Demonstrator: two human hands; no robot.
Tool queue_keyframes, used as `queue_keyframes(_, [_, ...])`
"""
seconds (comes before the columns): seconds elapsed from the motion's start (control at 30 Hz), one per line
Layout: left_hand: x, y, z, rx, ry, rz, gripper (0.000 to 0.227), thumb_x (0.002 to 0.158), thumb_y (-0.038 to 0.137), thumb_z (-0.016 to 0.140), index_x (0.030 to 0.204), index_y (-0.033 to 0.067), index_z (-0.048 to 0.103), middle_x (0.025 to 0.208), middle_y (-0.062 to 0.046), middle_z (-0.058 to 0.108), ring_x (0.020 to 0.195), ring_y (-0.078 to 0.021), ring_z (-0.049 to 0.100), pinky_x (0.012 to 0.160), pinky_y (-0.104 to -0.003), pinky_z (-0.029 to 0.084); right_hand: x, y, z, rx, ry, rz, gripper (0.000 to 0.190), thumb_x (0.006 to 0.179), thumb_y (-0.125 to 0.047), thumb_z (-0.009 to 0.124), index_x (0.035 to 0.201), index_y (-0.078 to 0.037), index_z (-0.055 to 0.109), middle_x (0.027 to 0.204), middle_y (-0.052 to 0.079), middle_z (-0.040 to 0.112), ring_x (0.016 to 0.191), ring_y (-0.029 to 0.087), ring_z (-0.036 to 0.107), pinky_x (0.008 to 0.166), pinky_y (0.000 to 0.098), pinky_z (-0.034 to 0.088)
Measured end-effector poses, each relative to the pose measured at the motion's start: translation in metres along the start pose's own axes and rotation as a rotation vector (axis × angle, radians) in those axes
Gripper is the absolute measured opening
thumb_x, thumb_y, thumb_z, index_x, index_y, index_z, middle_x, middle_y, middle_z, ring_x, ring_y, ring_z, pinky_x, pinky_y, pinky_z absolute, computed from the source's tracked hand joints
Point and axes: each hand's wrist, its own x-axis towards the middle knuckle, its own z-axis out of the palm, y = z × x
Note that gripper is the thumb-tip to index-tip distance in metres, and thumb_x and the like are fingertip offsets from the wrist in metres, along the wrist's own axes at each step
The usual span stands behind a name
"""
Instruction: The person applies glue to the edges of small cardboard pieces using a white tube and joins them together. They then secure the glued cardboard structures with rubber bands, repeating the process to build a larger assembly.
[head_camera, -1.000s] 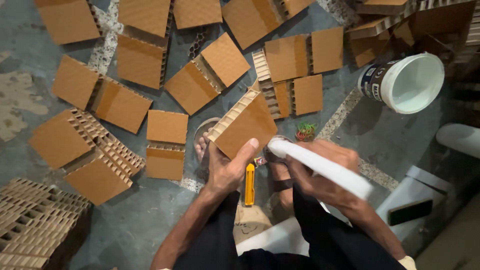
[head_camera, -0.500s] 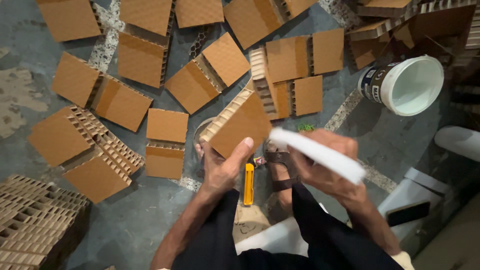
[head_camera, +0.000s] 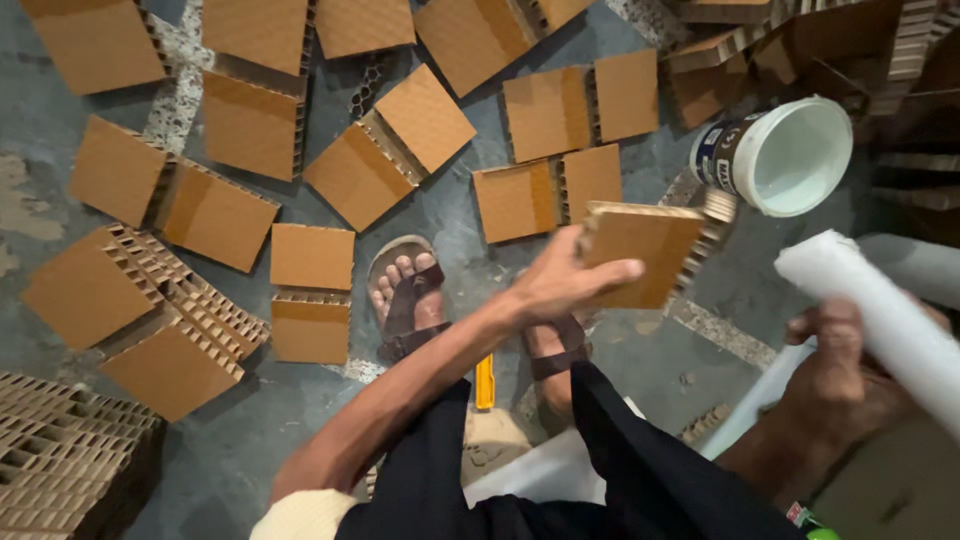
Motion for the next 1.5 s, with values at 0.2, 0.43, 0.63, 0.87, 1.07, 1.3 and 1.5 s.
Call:
queue_keyframes(0.2, [0.003, -0.034, 0.029, 0.012, 0.013, -0.081, 0.051, 0.09, 0.035, 0.075, 0.124, -0.0027, 0.068, 0.11, -0.01, 0.075, 0.096, -0.0161, 0.07, 0.085, -0.034, 0.059, 0.014, 0.027, -0.026, -0.028, 0.147, 0.111, 0.042, 0.103, 0.001, 0.075, 0.135, 0.01, 0.048, 0.115, 0.021, 0.07, 0.08, 0.022, 0.066, 0.068, 0.0307, 0.056])
queue_keyframes(0.43, [-0.02, -0.029, 0.013, 0.05, 0.24, -0.188, 0.045, 0.085, 0.025, 0.079, 0.117, -0.0053, 0.068, 0.104, -0.011, 0.076, 0.091, -0.0153, 0.072, 0.081, -0.033, 0.06, 0.057, 0.084, -0.032, -0.473, 0.062, -0.277, 0.044, 0.101, -0.002, 0.082, 0.129, 0.004, 0.049, 0.117, 0.018, 0.068, 0.097, 0.029, 0.071, 0.084, 0.0386, 0.063])
queue_keyframes(0.63, [-0.018, -0.028, 0.011, -0.106, 0.221, -0.143, 0.041, 0.089, 0.022, 0.075, 0.119, -0.0042, 0.067, 0.104, -0.009, 0.075, 0.09, -0.0136, 0.07, 0.08, -0.032, 0.06, 0.081, 0.118, -0.035, -0.802, -0.185, -0.487, 0.02, 0.105, 0.001, 0.077, 0.125, 0.0, 0.08, 0.121, 0.014, 0.076, 0.11, 0.029, 0.078, 0.099, 0.0362, 0.063])
queue_keyframes(0.87, [-0.019, -0.029, 0.009, -0.046, 0.271, -0.144, 0.041, 0.089, 0.022, 0.076, 0.119, -0.0048, 0.068, 0.105, -0.01, 0.076, 0.093, -0.0145, 0.071, 0.084, -0.031, 0.058, 0.049, 0.136, -0.045, -0.801, -0.253, -0.395, 0.027, 0.102, 0.0, 0.074, 0.128, -0.006, 0.078, 0.126, 0.019, 0.074, 0.112, 0.031, 0.076, 0.097, 0.0358, 0.061])
queue_keyframes(1.07, [-0.021, -0.021, 0.007, 0.045, 0.355, -0.174, 0.045, 0.085, 0.025, 0.078, 0.117, -0.0044, 0.067, 0.106, -0.011, 0.076, 0.095, -0.0158, 0.073, 0.085, -0.03, 0.058, 0.038, 0.111, -0.052, -0.776, -0.276, -0.41, 0.023, 0.101, 0.002, 0.077, 0.124, -0.001, 0.077, 0.122, 0.019, 0.075, 0.112, 0.03, 0.076, 0.099, 0.0352, 0.062])
queue_keyframes(1.3, [-0.024, -0.015, 0.003, -0.083, 0.316, -0.165, 0.043, 0.086, 0.024, 0.077, 0.116, -0.0048, 0.067, 0.104, -0.012, 0.076, 0.091, -0.0167, 0.073, 0.082, -0.032, 0.06, 0.022, 0.092, -0.067, -0.736, -0.07, -0.366, 0.02, 0.108, 0.003, 0.077, 0.127, 0.002, 0.075, 0.113, 0.018, 0.077, 0.095, 0.029, 0.077, 0.09, 0.037, 0.062])
queue_keyframes(1.5, [-0.024, -0.017, -0.001, -0.134, 0.327, -0.107, 0.039, 0.088, 0.02, 0.076, 0.116, -0.0071, 0.068, 0.103, -0.013, 0.076, 0.089, -0.0173, 0.073, 0.081, -0.031, 0.06, 0.01, 0.071, -0.068, 0.591, -0.062, 0.371, 0.04, 0.111, 0.003, 0.065, 0.149, -0.004, 0.058, 0.113, 0.02, 0.073, 0.083, 0.022, 0.072, 0.067, 0.0288, 0.058])
